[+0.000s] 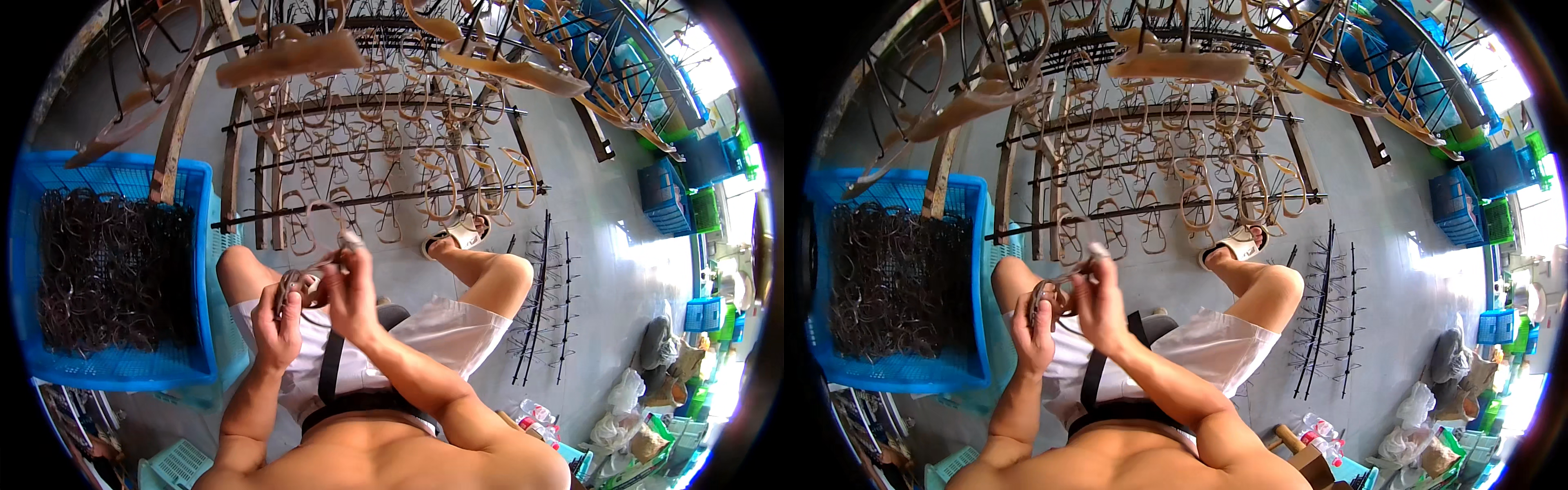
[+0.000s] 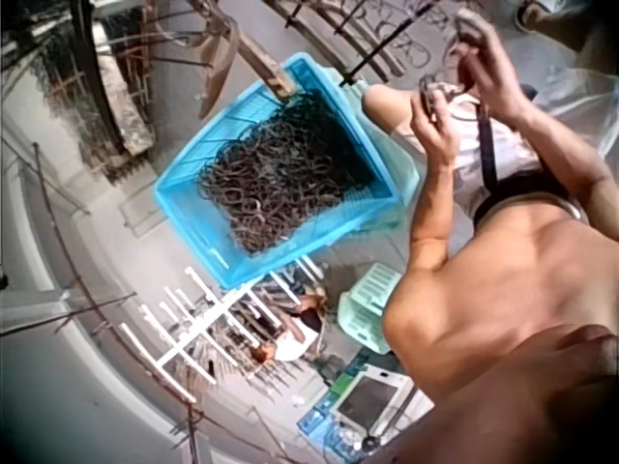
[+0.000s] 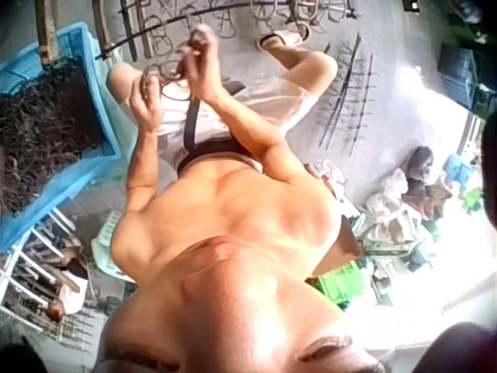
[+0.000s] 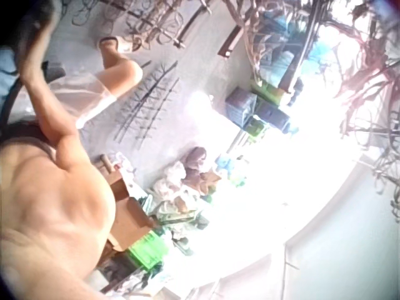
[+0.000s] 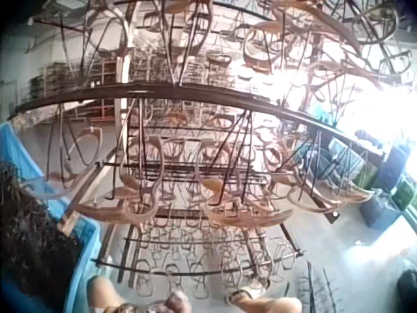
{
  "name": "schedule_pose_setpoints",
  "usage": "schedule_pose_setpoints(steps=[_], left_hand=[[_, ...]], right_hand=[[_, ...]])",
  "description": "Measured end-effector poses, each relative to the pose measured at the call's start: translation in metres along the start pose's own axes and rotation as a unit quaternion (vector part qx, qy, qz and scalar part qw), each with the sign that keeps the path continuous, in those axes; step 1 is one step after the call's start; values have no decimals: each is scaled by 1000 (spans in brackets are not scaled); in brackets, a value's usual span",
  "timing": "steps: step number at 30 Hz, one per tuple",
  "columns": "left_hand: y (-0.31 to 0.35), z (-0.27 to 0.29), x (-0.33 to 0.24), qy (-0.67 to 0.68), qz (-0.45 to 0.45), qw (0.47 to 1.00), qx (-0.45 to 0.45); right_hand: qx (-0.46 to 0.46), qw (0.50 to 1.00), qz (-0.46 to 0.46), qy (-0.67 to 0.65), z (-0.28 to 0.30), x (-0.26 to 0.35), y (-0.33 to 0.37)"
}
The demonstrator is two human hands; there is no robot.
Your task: The person takes metal hooks from a blue basket and attaches them to wooden hanger bodies on a metal rack. The person repeatedly picks hooks and inserts them into the hanger slots to complete the assembly.
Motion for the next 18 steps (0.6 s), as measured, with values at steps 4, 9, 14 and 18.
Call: schedule_pose_setpoints(steps=[4, 9, 14, 18], left_hand=[[-2, 9, 23, 117, 98, 987, -57], [-11, 27, 21, 77, 74, 992, -73], [-21, 44, -9, -329, -71, 941, 26], [-13, 63, 18, -229, 107, 966, 49]], right_hand=[[-141, 988, 11, -60, 63, 10, -36], [-294, 953, 74, -12, 98, -4, -80], [-386, 917, 22, 103, 103, -15, -87], [-370, 929, 3, -16, 100, -17, -92]])
Point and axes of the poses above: each hand's wrist, its own y-axis away from the middle knuckle, its own z-axis out of the back of the hand, x = y × z, the point moved 7 cm from there along -y, towards the middle knuckle, and after that the axes turned 9 degrees about -z, right-handed, at the moved point
